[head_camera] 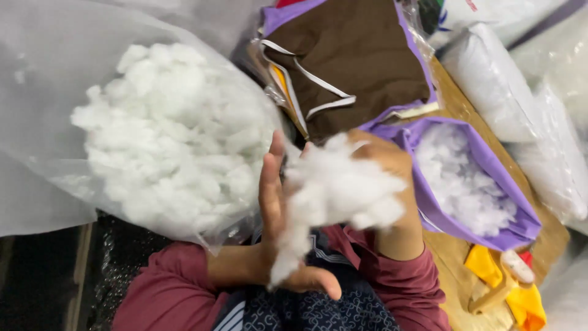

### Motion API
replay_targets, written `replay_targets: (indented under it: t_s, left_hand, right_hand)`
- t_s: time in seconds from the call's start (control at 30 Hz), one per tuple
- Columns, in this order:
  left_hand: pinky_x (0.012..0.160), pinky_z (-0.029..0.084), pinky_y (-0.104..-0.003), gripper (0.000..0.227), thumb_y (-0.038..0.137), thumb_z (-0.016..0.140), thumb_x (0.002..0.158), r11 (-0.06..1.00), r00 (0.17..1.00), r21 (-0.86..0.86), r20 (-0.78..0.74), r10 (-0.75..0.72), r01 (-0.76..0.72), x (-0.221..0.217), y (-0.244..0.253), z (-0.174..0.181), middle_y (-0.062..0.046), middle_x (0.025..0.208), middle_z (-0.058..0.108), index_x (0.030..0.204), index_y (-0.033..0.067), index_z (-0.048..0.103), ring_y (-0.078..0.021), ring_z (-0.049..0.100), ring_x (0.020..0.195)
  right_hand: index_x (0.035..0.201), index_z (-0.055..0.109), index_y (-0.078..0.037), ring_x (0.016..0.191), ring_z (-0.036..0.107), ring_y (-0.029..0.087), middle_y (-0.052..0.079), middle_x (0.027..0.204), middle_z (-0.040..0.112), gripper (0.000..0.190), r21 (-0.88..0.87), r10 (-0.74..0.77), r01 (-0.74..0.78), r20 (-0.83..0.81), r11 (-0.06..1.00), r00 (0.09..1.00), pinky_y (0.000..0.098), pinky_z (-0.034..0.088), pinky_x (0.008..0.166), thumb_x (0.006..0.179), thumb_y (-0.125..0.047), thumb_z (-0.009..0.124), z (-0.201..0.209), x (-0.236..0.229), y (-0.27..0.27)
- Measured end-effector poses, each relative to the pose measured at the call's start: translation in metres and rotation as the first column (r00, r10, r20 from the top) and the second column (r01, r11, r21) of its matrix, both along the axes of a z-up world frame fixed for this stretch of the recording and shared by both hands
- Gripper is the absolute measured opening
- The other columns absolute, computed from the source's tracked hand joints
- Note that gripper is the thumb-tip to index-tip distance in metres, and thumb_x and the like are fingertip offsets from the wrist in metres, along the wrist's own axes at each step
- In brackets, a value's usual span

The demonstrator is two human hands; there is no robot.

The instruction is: Stuffing a purple pillowcase with white fiberfill material by hand.

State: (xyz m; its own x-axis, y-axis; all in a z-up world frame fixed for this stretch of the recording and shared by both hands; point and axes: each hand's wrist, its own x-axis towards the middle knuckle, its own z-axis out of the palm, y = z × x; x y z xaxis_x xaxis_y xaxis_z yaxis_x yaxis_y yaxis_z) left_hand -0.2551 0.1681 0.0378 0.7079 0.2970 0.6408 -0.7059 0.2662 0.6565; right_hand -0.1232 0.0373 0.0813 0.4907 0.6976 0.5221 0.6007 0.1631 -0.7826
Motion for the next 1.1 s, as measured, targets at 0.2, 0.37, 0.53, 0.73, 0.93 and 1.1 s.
replay_targets:
  t_s: [0.2, 0.37, 0.53, 0.73, 0.93, 1.1]
  left_hand:
    - [0.065, 0.048, -0.045, 0.068, 0.060, 0.088, 0.094, 0.283, 0.745, 0.714, 0.490, 0.452, -0.641, 0.040, -0.038, -0.172, -0.013, 0.112, 0.054, 0.146, 0.0351, 0.050, -0.0292, 0.054, 0.081]
    - [0.116, 0.053, -0.044, 0.031, 0.029, 0.066, 0.098, 0.957, 0.979, 0.222, -0.123, -0.161, 0.186, 0.114, -0.083, 0.000, -0.016, 0.127, 0.059, 0.118, 0.0060, 0.064, -0.0273, 0.064, 0.124]
    - [0.107, 0.060, -0.032, 0.050, 0.018, 0.081, 0.085, 0.733, 0.730, 0.024, -0.120, -0.673, 0.680, 0.180, -0.139, -0.003, -0.012, 0.134, 0.067, 0.129, 0.0063, 0.059, -0.0205, 0.068, 0.124]
    - [0.071, 0.047, -0.032, 0.022, 0.026, 0.072, 0.083, 0.550, 0.727, 0.539, -0.184, -0.662, 0.638, 0.257, -0.184, -0.015, -0.001, 0.091, 0.061, 0.097, 0.0134, 0.061, -0.0124, 0.057, 0.080]
    - [0.070, 0.055, -0.050, 0.036, 0.031, 0.076, 0.083, 0.451, 0.663, 0.627, -0.144, -0.734, 0.635, 0.279, -0.200, -0.005, -0.017, 0.085, 0.064, 0.100, 0.0017, 0.063, -0.0403, 0.067, 0.077]
    - [0.083, 0.056, -0.060, 0.040, 0.011, 0.076, 0.084, 0.378, 0.649, 0.725, -0.125, -0.751, 0.576, 0.282, -0.176, 0.017, -0.030, 0.096, 0.065, 0.115, -0.0087, 0.061, -0.0536, 0.065, 0.094]
  right_hand:
    - [0.101, 0.064, -0.003, 0.109, 0.063, 0.035, 0.019, 0.117, 0.061, 0.020, -0.298, -0.306, 0.349, 0.182, 0.889, 0.935, 0.0407, 0.051, 0.090, 0.100, -0.023, 0.061, 0.017, -0.056, -0.027]
    - [0.116, 0.059, 0.001, 0.115, 0.061, 0.036, 0.019, 0.120, 0.062, 0.028, -0.231, -0.522, 0.589, 0.292, 0.774, 0.801, 0.0454, 0.049, 0.104, 0.088, -0.003, 0.062, 0.019, -0.038, -0.089]
    - [0.129, 0.060, -0.005, 0.130, 0.057, 0.028, 0.018, 0.137, 0.054, 0.051, -0.243, -0.718, 0.759, 0.248, 0.603, 0.650, 0.0316, 0.060, 0.096, 0.083, -0.015, 0.079, 0.005, -0.028, -0.179]
    - [0.113, 0.068, -0.001, 0.100, 0.068, 0.020, 0.016, 0.113, 0.065, 0.032, -0.252, -0.803, 0.809, 0.153, 0.532, 0.576, 0.0299, 0.069, 0.087, 0.085, -0.005, 0.082, -0.010, -0.005, -0.228]
    - [0.087, 0.069, 0.003, 0.067, 0.061, 0.020, 0.013, 0.078, 0.061, 0.015, -0.053, -0.880, 0.896, 0.171, 0.440, 0.443, 0.0365, 0.057, 0.061, 0.082, 0.013, 0.079, -0.042, 0.016, -0.248]
    - [0.077, 0.070, -0.003, 0.066, 0.066, 0.026, 0.011, 0.077, 0.070, 0.015, -0.210, -0.885, 0.902, 0.204, 0.377, 0.417, 0.0374, 0.057, 0.066, 0.079, 0.002, 0.083, -0.029, 0.009, -0.254]
